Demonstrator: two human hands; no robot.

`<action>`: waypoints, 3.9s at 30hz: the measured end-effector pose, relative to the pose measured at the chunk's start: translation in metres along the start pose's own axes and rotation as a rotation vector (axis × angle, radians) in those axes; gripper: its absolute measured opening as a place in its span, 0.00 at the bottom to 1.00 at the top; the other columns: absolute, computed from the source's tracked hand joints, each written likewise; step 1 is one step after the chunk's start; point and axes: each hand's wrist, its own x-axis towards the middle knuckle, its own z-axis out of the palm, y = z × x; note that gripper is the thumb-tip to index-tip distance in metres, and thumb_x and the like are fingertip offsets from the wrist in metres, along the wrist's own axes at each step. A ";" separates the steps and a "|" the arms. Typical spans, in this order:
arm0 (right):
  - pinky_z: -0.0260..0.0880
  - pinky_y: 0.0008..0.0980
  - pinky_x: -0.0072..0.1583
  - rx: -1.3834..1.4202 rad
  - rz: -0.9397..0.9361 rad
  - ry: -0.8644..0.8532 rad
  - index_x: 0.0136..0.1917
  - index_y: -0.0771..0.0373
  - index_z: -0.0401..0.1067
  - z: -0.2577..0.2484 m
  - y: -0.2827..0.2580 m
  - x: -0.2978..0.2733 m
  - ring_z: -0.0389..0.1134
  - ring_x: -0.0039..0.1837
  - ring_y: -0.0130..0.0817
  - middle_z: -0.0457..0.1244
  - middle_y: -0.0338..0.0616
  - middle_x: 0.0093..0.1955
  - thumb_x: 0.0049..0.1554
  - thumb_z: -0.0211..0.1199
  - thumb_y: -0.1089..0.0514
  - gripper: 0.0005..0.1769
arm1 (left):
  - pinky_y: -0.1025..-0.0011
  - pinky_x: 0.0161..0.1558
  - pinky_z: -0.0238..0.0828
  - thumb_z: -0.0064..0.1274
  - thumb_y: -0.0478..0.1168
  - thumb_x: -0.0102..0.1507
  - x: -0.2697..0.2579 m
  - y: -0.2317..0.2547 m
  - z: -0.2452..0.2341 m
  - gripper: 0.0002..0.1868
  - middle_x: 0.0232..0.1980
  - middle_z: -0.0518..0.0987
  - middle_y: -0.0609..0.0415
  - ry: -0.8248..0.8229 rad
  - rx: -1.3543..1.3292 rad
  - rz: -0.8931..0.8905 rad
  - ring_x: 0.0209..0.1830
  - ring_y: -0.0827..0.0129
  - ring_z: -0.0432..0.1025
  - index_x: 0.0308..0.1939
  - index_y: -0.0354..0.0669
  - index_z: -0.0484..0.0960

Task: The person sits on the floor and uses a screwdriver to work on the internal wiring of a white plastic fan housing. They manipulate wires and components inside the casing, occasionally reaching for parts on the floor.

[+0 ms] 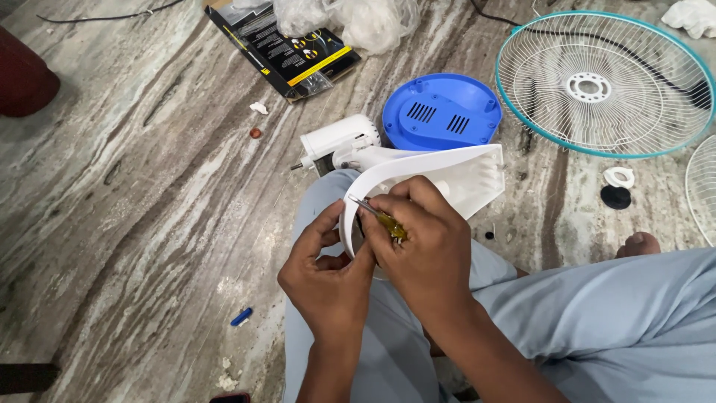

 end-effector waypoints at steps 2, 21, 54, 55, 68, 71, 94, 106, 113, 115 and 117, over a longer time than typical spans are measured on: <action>0.72 0.31 0.45 -0.011 -0.006 0.004 0.46 0.66 0.80 0.000 0.000 -0.001 0.73 0.44 0.37 0.67 0.44 0.44 0.50 0.75 0.64 0.10 | 0.85 0.25 0.73 0.70 0.30 0.52 0.000 0.000 0.000 0.26 0.37 0.85 0.53 -0.008 -0.021 0.008 0.30 0.81 0.77 0.55 0.36 0.85; 0.73 0.30 0.44 -0.046 -0.064 -0.009 0.48 0.63 0.79 -0.005 -0.002 -0.001 0.73 0.43 0.33 0.66 0.40 0.46 0.50 0.73 0.63 0.12 | 0.84 0.26 0.76 0.68 0.27 0.51 0.000 -0.001 -0.001 0.28 0.41 0.86 0.50 -0.021 -0.048 0.027 0.33 0.79 0.79 0.56 0.34 0.83; 0.72 0.27 0.42 0.027 0.015 0.021 0.49 0.64 0.79 -0.008 -0.004 0.005 0.73 0.40 0.30 0.66 0.40 0.43 0.50 0.73 0.62 0.12 | 0.82 0.25 0.76 0.71 0.31 0.52 0.004 0.003 -0.001 0.26 0.37 0.86 0.50 0.033 -0.043 -0.038 0.28 0.78 0.79 0.54 0.34 0.85; 0.71 0.25 0.42 0.062 0.061 0.008 0.49 0.64 0.79 -0.010 -0.005 0.009 0.73 0.40 0.27 0.66 0.39 0.42 0.51 0.74 0.61 0.12 | 0.82 0.25 0.77 0.71 0.31 0.51 0.005 0.004 -0.001 0.26 0.37 0.86 0.49 0.030 -0.049 -0.051 0.28 0.78 0.79 0.54 0.33 0.84; 0.73 0.23 0.51 0.247 0.202 -0.234 0.54 0.69 0.77 -0.085 -0.012 0.029 0.73 0.49 0.23 0.72 0.39 0.47 0.55 0.69 0.64 0.13 | 0.78 0.28 0.82 0.71 0.32 0.51 0.010 0.008 -0.005 0.26 0.39 0.86 0.45 0.007 -0.105 -0.047 0.31 0.71 0.83 0.54 0.32 0.83; 0.70 0.26 0.46 0.263 0.365 -0.139 0.49 0.71 0.77 -0.078 -0.008 0.020 0.71 0.44 0.25 0.72 0.45 0.42 0.55 0.74 0.65 0.10 | 0.78 0.28 0.82 0.71 0.33 0.52 0.009 0.008 -0.007 0.26 0.39 0.85 0.46 0.014 -0.116 -0.043 0.32 0.71 0.83 0.53 0.33 0.83; 0.75 0.27 0.49 0.190 0.063 -0.004 0.50 0.65 0.78 -0.047 -0.004 -0.011 0.77 0.47 0.30 0.73 0.45 0.46 0.53 0.72 0.63 0.11 | 0.79 0.22 0.73 0.70 0.33 0.53 0.008 -0.010 0.008 0.22 0.37 0.85 0.50 0.092 -0.006 0.048 0.26 0.76 0.80 0.51 0.38 0.84; 0.75 0.27 0.48 0.158 0.015 -0.002 0.50 0.66 0.78 -0.036 -0.006 -0.019 0.77 0.46 0.31 0.72 0.46 0.46 0.53 0.73 0.64 0.11 | 0.58 0.59 0.68 0.72 0.38 0.53 0.008 -0.017 0.001 0.25 0.58 0.81 0.48 0.186 0.303 0.504 0.59 0.54 0.72 0.52 0.38 0.82; 0.76 0.27 0.48 0.145 0.007 -0.002 0.51 0.66 0.78 -0.036 -0.006 -0.017 0.77 0.46 0.31 0.72 0.46 0.46 0.53 0.73 0.64 0.12 | 0.60 0.64 0.64 0.71 0.39 0.55 0.009 -0.023 0.001 0.24 0.62 0.80 0.53 0.140 0.324 0.506 0.63 0.56 0.67 0.54 0.42 0.84; 0.76 0.27 0.48 0.147 0.011 -0.004 0.51 0.66 0.78 -0.036 -0.006 -0.018 0.77 0.46 0.31 0.72 0.46 0.46 0.53 0.73 0.64 0.12 | 0.61 0.63 0.65 0.71 0.38 0.55 0.009 -0.026 0.002 0.24 0.60 0.81 0.55 0.134 0.330 0.507 0.62 0.57 0.68 0.54 0.42 0.84; 0.76 0.27 0.48 0.153 0.013 0.000 0.51 0.66 0.78 -0.036 -0.005 -0.018 0.77 0.47 0.31 0.72 0.46 0.47 0.53 0.73 0.64 0.12 | 0.62 0.62 0.66 0.72 0.38 0.54 0.009 -0.028 0.002 0.24 0.57 0.83 0.56 0.129 0.340 0.495 0.59 0.58 0.69 0.55 0.43 0.85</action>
